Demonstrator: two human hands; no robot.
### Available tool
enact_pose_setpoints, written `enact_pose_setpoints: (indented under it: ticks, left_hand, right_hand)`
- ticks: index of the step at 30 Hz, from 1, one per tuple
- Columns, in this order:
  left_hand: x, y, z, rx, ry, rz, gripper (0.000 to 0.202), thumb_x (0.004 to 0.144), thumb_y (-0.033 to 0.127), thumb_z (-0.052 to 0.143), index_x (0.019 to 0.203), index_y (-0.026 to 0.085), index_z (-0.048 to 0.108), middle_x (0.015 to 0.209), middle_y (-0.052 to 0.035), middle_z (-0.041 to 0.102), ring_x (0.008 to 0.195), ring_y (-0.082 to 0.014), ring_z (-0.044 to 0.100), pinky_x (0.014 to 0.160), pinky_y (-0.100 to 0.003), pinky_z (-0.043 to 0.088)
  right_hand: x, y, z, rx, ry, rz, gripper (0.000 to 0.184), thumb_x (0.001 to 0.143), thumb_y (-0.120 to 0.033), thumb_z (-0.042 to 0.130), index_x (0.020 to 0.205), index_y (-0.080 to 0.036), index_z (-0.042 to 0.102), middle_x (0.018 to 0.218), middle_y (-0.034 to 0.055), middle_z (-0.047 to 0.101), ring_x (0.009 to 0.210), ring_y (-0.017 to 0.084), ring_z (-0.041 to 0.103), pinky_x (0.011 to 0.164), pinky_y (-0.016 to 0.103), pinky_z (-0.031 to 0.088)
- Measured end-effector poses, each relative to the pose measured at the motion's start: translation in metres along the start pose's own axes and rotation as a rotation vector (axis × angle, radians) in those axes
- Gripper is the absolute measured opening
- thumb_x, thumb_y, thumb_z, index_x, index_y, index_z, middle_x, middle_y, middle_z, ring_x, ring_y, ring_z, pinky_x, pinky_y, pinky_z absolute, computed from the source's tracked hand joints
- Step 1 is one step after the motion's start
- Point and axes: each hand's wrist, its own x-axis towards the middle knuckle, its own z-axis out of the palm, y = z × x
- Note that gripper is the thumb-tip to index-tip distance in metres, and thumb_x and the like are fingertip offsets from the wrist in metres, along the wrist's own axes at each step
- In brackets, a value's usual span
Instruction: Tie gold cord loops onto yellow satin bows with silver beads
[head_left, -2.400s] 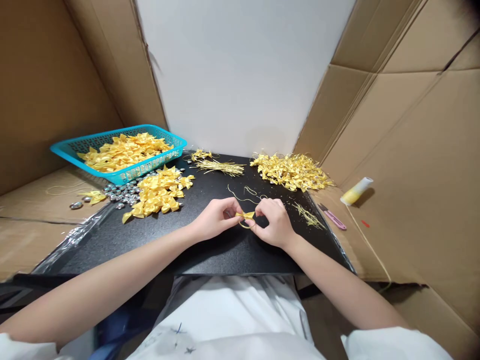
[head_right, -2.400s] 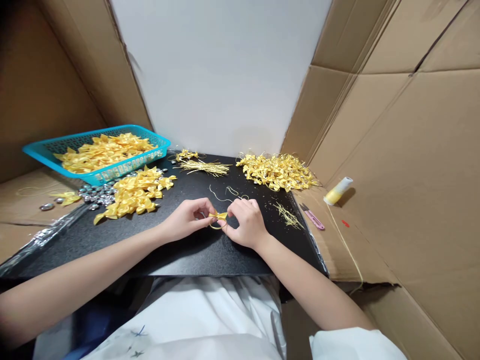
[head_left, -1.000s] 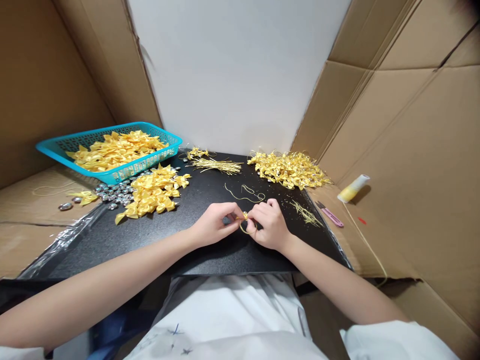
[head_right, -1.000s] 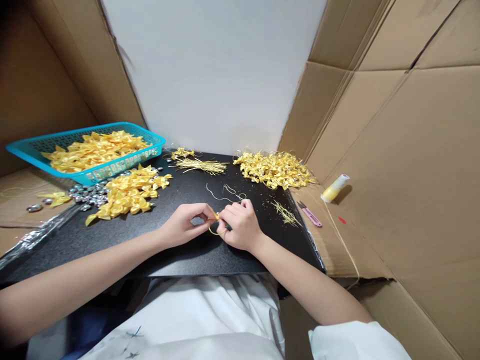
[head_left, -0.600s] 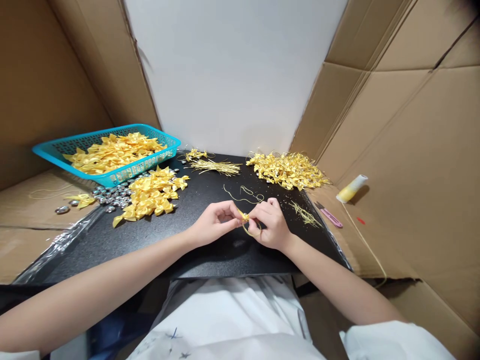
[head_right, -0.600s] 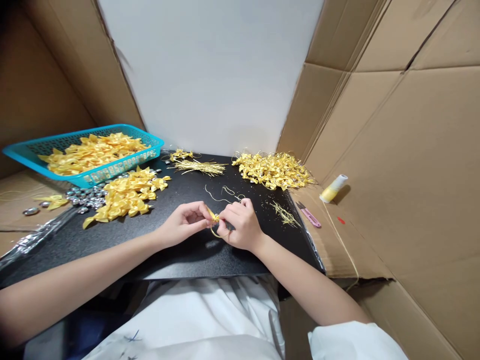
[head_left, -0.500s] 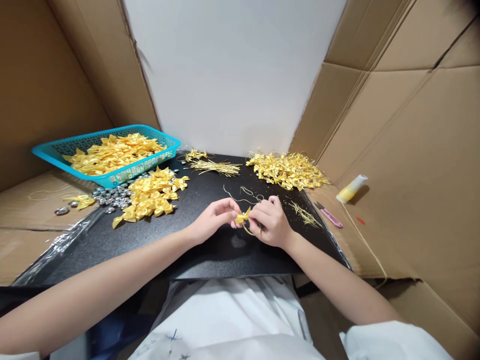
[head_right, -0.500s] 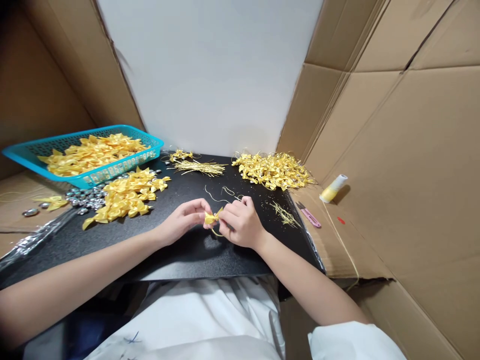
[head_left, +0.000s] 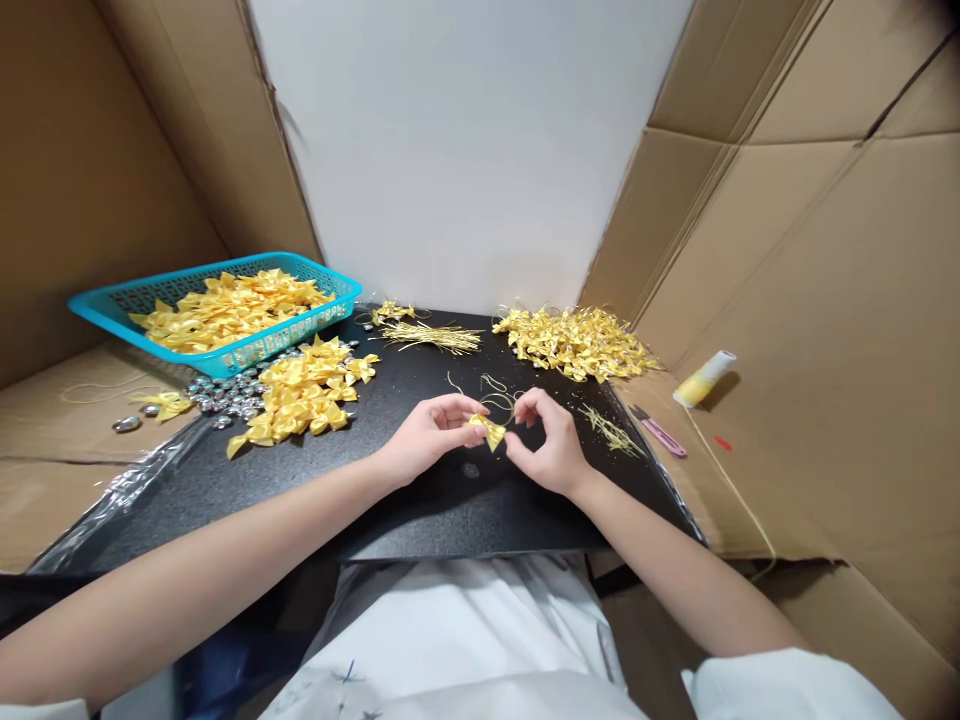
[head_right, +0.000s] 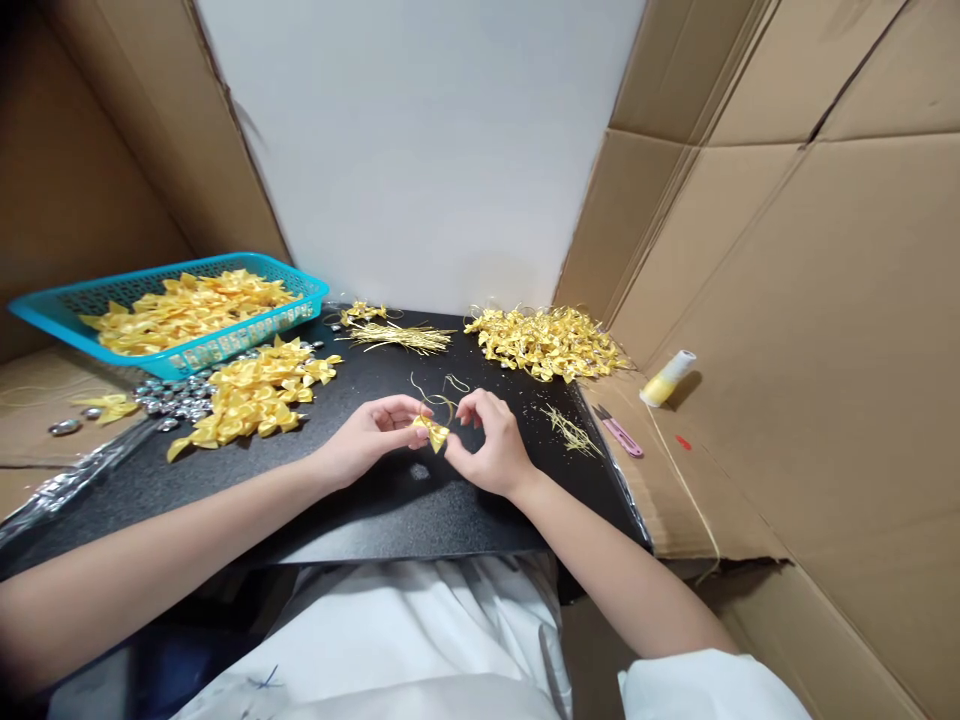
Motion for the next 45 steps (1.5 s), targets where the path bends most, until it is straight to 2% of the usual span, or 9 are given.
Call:
enact_pose_setpoints:
  ticks: [3, 5, 8, 13, 19, 22, 29, 39, 45]
  left_hand:
    - [-0.001, -0.002, 0.001, 0.036, 0.024, 0.071, 0.03, 0.064, 0.028, 0.083, 0.079, 0.014, 0.061, 0.083, -0.0026, 0.071, 0.074, -0.0134, 0.065, 0.075, -0.028, 0.053]
    - [-0.002, -0.003, 0.002, 0.087, 0.029, 0.134, 0.028, 0.066, 0.029, 0.081, 0.077, 0.014, 0.061, 0.086, -0.0044, 0.071, 0.079, -0.0153, 0.066, 0.078, -0.029, 0.053]
    - [-0.003, -0.004, 0.003, 0.22, 0.061, 0.274, 0.021, 0.07, 0.028, 0.077, 0.071, 0.014, 0.062, 0.081, -0.004, 0.068, 0.076, -0.0139, 0.064, 0.071, -0.025, 0.053]
    - [-0.007, -0.002, 0.005, 0.429, 0.054, 0.397, 0.012, 0.073, 0.021, 0.072, 0.066, 0.014, 0.065, 0.078, -0.0051, 0.065, 0.071, -0.0129, 0.062, 0.064, -0.022, 0.051]
    - [-0.009, -0.002, 0.005, 0.489, 0.018, 0.37, 0.009, 0.076, 0.023, 0.068, 0.074, 0.015, 0.063, 0.079, -0.0043, 0.066, 0.073, -0.0134, 0.063, 0.067, -0.023, 0.052]
    - [-0.011, -0.001, 0.007, 0.526, 0.048, 0.322, 0.019, 0.077, 0.03, 0.069, 0.081, 0.015, 0.057, 0.074, -0.0004, 0.062, 0.065, -0.0113, 0.059, 0.062, -0.022, 0.05]
    - [-0.013, 0.003, 0.008, 0.933, -0.035, 0.382, 0.04, 0.09, 0.037, 0.046, 0.057, 0.015, 0.047, 0.053, 0.0036, 0.044, 0.052, -0.0086, 0.037, 0.052, -0.021, 0.029]
    - [-0.014, 0.004, 0.006, 0.917, -0.062, 0.343, 0.04, 0.09, 0.036, 0.044, 0.057, 0.015, 0.052, 0.05, 0.0016, 0.053, 0.048, -0.0086, 0.041, 0.051, -0.02, 0.029]
    - [-0.014, 0.003, 0.009, 0.815, -0.012, 0.318, 0.039, 0.085, 0.03, 0.046, 0.049, 0.015, 0.047, 0.044, 0.0021, 0.05, 0.044, -0.0074, 0.04, 0.047, -0.019, 0.028]
  right_hand:
    - [-0.002, -0.003, 0.001, -0.055, -0.081, -0.027, 0.019, 0.071, -0.026, 0.064, 0.074, -0.022, 0.046, 0.063, -0.0044, 0.051, 0.058, 0.013, 0.048, 0.064, 0.029, 0.037]
    - [-0.003, -0.005, 0.002, -0.138, -0.056, -0.08, 0.018, 0.074, -0.029, 0.062, 0.07, -0.021, 0.046, 0.06, -0.0041, 0.05, 0.057, 0.013, 0.048, 0.065, 0.03, 0.034]
    - [-0.003, -0.007, 0.004, -0.238, -0.021, -0.141, 0.018, 0.078, -0.028, 0.056, 0.065, -0.02, 0.046, 0.057, -0.0034, 0.049, 0.056, 0.013, 0.047, 0.065, 0.031, 0.03]
    - [-0.002, -0.007, 0.006, -0.268, -0.117, -0.096, 0.017, 0.08, -0.023, 0.049, 0.064, -0.019, 0.05, 0.055, -0.0032, 0.05, 0.054, 0.012, 0.045, 0.065, 0.031, 0.027]
    - [-0.002, -0.003, 0.009, -0.222, -0.157, -0.13, 0.022, 0.084, -0.018, 0.045, 0.062, -0.019, 0.051, 0.054, -0.0031, 0.055, 0.053, 0.011, 0.048, 0.065, 0.03, 0.028]
    - [-0.002, -0.002, 0.009, -0.233, -0.128, -0.15, 0.024, 0.085, -0.02, 0.046, 0.062, -0.019, 0.049, 0.055, -0.0027, 0.056, 0.052, 0.011, 0.047, 0.064, 0.03, 0.029]
    - [-0.003, -0.004, 0.011, -0.274, -0.075, -0.262, 0.022, 0.084, -0.018, 0.046, 0.063, -0.02, 0.049, 0.057, -0.0023, 0.058, 0.054, 0.012, 0.047, 0.064, 0.031, 0.029]
    - [-0.005, -0.003, 0.012, -0.336, -0.074, -0.324, 0.021, 0.084, -0.018, 0.046, 0.064, -0.021, 0.048, 0.057, -0.0019, 0.054, 0.055, 0.013, 0.046, 0.065, 0.032, 0.03]
    - [-0.003, -0.004, 0.013, -0.201, -0.064, -0.288, 0.023, 0.084, -0.018, 0.044, 0.061, -0.021, 0.044, 0.053, -0.0038, 0.049, 0.051, 0.011, 0.043, 0.063, 0.029, 0.032]
